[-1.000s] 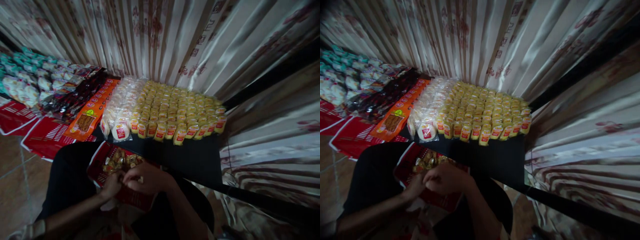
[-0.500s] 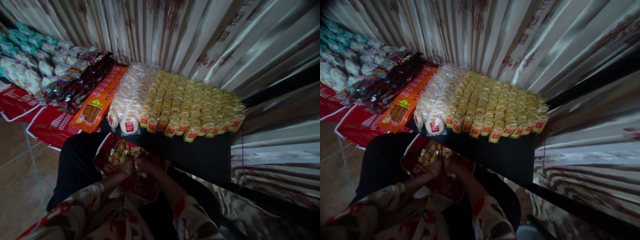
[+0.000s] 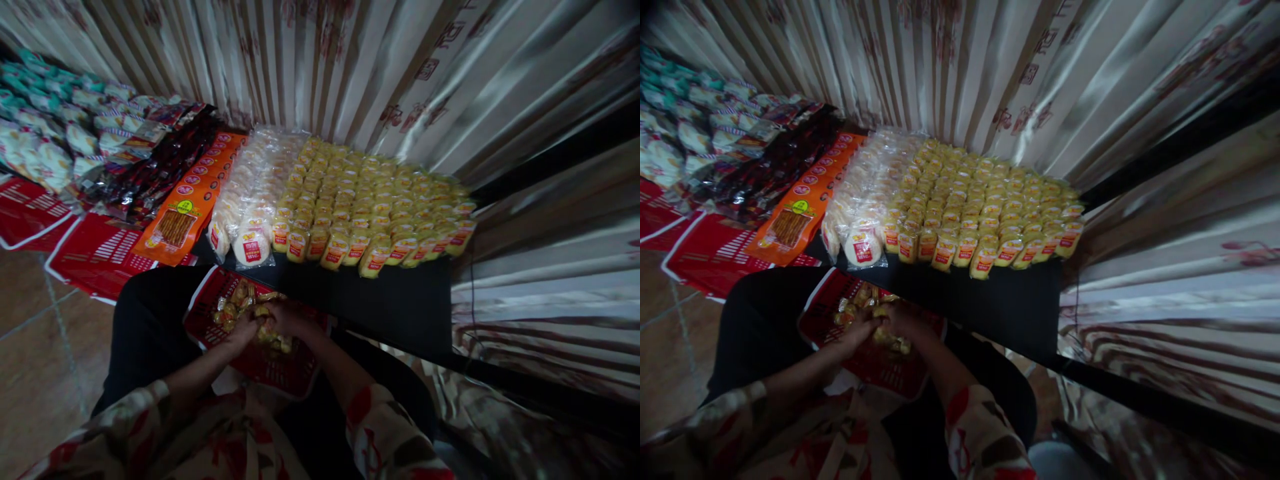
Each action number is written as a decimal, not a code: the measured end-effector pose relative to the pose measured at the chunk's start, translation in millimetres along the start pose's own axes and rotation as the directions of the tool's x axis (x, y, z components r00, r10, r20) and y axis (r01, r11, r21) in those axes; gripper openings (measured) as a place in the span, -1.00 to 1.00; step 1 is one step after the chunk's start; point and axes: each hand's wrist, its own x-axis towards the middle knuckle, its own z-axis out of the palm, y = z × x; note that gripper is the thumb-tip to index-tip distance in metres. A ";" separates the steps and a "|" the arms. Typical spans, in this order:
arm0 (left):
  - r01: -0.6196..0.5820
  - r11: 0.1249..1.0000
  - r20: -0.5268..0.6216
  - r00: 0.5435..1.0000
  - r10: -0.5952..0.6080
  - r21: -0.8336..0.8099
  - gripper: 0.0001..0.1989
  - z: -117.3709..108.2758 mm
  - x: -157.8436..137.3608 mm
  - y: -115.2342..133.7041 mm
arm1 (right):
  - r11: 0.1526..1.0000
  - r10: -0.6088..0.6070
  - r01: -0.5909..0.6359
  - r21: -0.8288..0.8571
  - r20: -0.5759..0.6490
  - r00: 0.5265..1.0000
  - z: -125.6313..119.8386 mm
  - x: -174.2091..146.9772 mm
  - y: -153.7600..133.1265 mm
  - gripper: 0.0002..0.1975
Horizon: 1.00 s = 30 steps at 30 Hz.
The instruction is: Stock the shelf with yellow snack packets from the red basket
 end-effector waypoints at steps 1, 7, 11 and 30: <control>0.031 0.994 0.005 1.000 -0.031 -0.100 -0.69 -4.8 -4.3 -0.5 | 0.999 -0.018 0.018 0.033 -0.021 1.000 0.0 0.3 -1.2 -0.63; 0.009 0.879 0.084 0.996 0.035 -0.477 -0.55 -35.7 -31.7 3.2 | 0.869 -0.184 0.207 0.450 -0.095 0.978 -4.0 2.1 -13.8 -0.65; -0.027 0.900 0.140 0.985 0.097 -0.435 -0.53 -53.0 -52.2 18.1 | 0.769 -0.244 0.247 0.590 -0.088 0.966 -19.6 -8.6 -26.7 -0.78; -0.267 0.943 0.012 0.962 0.274 -0.199 -0.41 -71.6 -113.5 84.8 | 0.509 -0.207 0.464 0.725 -0.420 0.883 -79.8 -78.3 -47.5 -0.55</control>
